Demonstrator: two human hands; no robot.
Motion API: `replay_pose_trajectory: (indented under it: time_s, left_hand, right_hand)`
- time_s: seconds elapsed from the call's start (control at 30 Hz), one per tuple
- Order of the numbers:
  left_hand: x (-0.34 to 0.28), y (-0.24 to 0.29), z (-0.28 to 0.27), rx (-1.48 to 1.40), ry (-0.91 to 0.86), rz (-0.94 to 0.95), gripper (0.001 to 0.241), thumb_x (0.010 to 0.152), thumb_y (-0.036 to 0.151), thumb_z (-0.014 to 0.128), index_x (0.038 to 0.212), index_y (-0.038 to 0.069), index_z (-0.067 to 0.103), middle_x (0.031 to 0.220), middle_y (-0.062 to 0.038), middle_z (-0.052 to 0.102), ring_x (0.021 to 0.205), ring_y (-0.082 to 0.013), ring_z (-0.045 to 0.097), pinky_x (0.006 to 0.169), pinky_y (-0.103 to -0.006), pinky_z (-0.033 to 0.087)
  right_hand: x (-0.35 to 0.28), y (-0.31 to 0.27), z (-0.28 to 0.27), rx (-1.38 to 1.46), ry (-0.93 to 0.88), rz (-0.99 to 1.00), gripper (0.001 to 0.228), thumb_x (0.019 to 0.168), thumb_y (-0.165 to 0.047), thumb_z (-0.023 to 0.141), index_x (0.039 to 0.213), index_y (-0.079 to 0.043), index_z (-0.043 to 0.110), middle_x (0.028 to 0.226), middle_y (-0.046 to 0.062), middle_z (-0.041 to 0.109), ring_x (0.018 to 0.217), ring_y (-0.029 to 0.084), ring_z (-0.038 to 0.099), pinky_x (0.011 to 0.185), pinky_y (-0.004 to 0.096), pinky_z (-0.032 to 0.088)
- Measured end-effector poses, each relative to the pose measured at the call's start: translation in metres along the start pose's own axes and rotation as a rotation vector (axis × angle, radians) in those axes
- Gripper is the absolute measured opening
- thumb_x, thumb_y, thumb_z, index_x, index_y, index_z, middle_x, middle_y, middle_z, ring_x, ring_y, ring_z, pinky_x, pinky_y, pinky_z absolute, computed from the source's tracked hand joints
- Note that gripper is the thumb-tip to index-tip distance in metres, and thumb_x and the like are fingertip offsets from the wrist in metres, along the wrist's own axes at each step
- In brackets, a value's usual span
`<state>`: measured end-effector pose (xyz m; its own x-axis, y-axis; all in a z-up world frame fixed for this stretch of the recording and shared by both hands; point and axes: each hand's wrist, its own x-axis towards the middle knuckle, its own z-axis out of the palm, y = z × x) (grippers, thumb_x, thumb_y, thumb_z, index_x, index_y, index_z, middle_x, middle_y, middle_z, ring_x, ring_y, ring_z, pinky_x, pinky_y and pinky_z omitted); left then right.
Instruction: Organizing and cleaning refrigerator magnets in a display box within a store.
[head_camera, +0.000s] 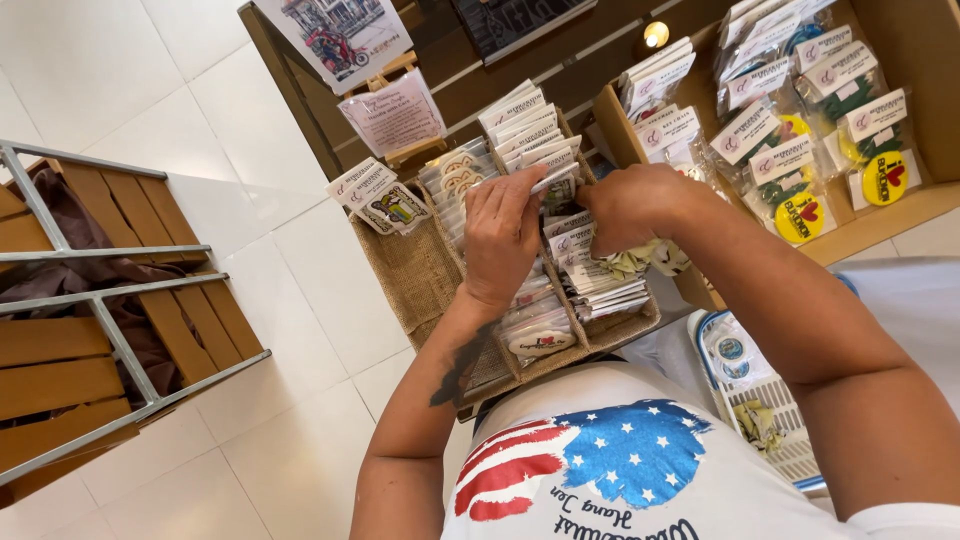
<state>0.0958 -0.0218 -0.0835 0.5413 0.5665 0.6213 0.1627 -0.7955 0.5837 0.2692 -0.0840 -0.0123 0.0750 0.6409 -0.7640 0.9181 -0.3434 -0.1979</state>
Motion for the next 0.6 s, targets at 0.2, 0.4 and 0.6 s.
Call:
replay_pose_trajectory:
  time_s: [0.2,0.4,0.6]
  left_hand:
    - [-0.002,-0.005,0.002,0.003,0.012,-0.010,0.025,0.099,0.007,0.067,0.123,0.014,0.068,0.110,-0.002,0.072,0.098,-0.0226,0.068,0.087,-0.0326,0.048]
    - [-0.011,-0.012,0.010,0.002,-0.040,-0.001,0.025,0.099,0.007,0.067,0.122,0.015,0.068,0.109,-0.002,0.072,0.098,-0.0220,0.068,0.088,-0.0328,0.049]
    - [-0.016,-0.004,0.017,0.030,-0.103,0.044,0.024,0.098,0.006,0.067,0.120,0.015,0.068,0.106,-0.003,0.072,0.096,-0.0218,0.068,0.087,-0.0322,0.049]
  right_hand:
    - [-0.014,-0.013,-0.014,-0.052,-0.080,0.016,0.059,0.078,-0.035,0.071,0.134,-0.018,0.068,0.104,0.015,0.079,0.103,0.041,0.074,0.088,0.057,0.056]
    - [-0.033,-0.012,-0.010,-0.043,0.016,-0.071,0.044,0.082,-0.032,0.066,0.122,-0.017,0.075,0.090,0.016,0.078,0.094,0.040,0.075,0.088,0.054,0.058]
    - [-0.030,-0.009,0.007,-0.095,0.059,-0.087,0.038,0.082,-0.036,0.066,0.109,-0.014,0.080,0.085,0.017,0.077,0.090,0.042,0.076,0.081,0.057,0.058]
